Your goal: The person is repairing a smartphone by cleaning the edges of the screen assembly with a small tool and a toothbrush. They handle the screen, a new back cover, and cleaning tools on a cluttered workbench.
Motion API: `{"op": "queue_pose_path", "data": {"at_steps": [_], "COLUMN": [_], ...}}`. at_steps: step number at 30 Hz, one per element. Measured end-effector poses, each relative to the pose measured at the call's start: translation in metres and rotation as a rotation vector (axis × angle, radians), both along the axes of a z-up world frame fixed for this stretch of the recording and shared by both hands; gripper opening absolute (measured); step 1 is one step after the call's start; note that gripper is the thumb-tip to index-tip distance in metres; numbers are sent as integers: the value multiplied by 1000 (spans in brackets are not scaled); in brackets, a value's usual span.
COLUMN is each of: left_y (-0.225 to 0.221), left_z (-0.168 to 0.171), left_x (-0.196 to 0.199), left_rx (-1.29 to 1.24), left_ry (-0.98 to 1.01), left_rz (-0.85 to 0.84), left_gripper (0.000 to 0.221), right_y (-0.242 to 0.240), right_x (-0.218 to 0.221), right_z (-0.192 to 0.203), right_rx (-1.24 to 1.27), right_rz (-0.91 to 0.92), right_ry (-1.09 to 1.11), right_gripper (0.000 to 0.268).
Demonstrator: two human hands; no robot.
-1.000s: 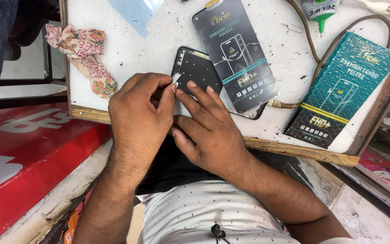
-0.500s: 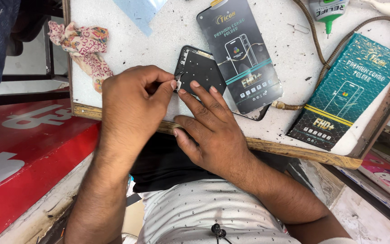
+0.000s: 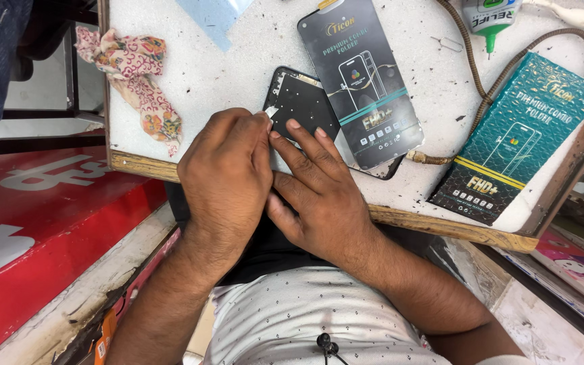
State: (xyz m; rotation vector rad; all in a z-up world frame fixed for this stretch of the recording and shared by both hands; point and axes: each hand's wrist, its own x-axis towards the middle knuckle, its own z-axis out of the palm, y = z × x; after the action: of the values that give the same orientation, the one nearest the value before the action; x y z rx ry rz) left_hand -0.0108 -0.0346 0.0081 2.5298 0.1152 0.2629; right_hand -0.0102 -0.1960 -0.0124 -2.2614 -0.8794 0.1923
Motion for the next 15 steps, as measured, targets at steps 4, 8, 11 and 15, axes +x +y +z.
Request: {"op": "queue_pose_path", "data": {"at_steps": [4, 8, 11, 15], "left_y": [-3, -3, 0, 9], "left_z": [-1, -1, 3, 10], "left_x": [-2, -1, -1, 2], "left_rx": [73, 88, 49, -85], "left_ry": [-29, -51, -11, -26], "left_rz": [-22, -49, -46, -22], "left_gripper": [11, 14, 12, 10], "right_y": [0, 0, 0, 0], "right_x": [-1, -1, 0, 2], "right_z": [0, 1, 4, 8], "right_rx": [-4, -3, -5, 25], "right_rz": [-3, -7, -4, -14], "right_ry": [-4, -10, 1, 14], "right_gripper": [25, 26, 24, 23]}}
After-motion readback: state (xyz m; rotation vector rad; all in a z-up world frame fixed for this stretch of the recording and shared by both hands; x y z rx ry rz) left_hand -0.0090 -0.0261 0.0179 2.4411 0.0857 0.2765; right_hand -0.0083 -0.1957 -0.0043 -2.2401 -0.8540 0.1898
